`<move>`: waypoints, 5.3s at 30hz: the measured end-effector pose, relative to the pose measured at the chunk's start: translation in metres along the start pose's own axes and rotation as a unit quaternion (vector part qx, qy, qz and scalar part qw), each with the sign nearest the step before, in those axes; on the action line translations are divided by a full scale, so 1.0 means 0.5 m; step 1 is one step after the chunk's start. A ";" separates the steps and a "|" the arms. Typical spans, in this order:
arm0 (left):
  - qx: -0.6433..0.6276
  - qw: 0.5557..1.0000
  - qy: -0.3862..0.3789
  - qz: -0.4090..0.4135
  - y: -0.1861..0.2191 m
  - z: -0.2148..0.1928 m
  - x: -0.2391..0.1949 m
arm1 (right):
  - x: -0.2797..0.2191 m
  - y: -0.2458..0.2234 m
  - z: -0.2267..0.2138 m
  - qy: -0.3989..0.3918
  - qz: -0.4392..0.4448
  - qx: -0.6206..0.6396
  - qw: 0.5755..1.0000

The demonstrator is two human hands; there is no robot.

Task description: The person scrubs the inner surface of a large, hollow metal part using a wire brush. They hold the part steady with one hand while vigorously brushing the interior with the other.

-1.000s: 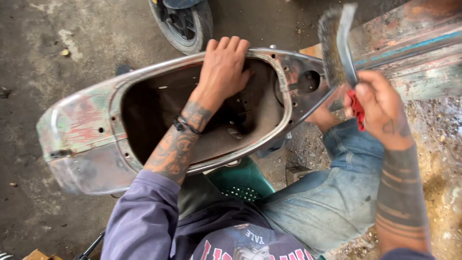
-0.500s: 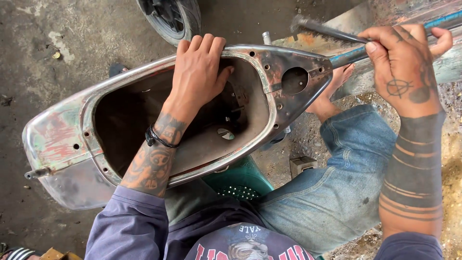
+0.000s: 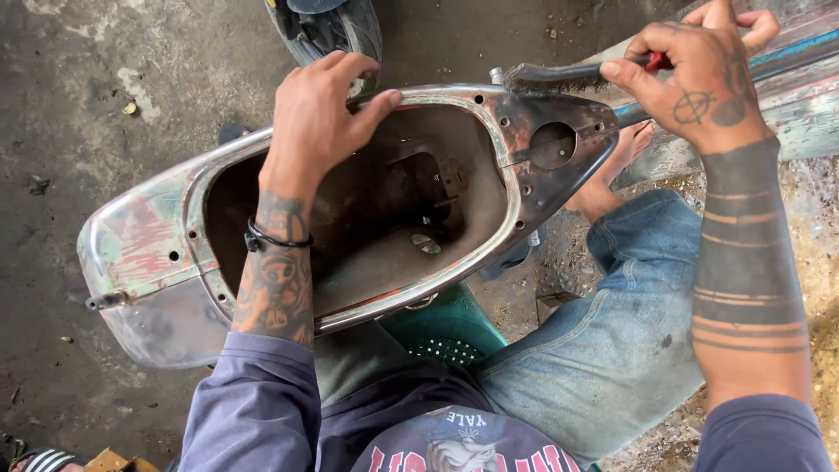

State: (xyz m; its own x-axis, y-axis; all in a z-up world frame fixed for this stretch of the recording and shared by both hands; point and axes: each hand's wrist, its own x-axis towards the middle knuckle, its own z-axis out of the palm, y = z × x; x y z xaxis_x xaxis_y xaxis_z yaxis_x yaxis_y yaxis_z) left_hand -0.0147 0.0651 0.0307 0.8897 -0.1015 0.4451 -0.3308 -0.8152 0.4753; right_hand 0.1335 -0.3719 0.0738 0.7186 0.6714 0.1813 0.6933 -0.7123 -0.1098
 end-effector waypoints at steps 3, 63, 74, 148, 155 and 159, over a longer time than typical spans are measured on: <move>0.017 0.997 -0.013 -0.076 -0.012 -0.004 -0.003 | 0.030 -0.010 0.000 0.061 -0.065 -0.010 0.996; 0.017 0.988 -0.059 -0.143 -0.002 0.004 0.012 | 0.079 -0.168 -0.026 0.114 -0.186 -0.140 0.966; 0.025 0.986 -0.074 -0.150 -0.003 0.001 0.011 | 0.069 -0.203 -0.018 0.087 -0.201 -0.044 0.975; 0.054 0.984 -0.068 -0.156 0.035 0.003 0.024 | 0.085 -0.234 -0.012 0.135 -0.186 -0.046 0.972; 0.076 0.989 -0.046 -0.118 0.025 0.025 0.019 | 0.091 -0.186 -0.023 0.152 -0.111 -0.100 0.977; 0.079 0.991 -0.043 -0.098 0.033 0.019 0.021 | 0.081 -0.234 -0.013 0.136 -0.193 -0.024 0.971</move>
State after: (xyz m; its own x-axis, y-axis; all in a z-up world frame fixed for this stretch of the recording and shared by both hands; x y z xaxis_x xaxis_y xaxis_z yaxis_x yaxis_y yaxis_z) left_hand -0.0078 0.0448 0.0359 0.9578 0.0247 0.2863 -0.1020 -0.9023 0.4190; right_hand 0.0809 -0.2625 0.1007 0.3602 0.8162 0.4518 0.9002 -0.4311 0.0611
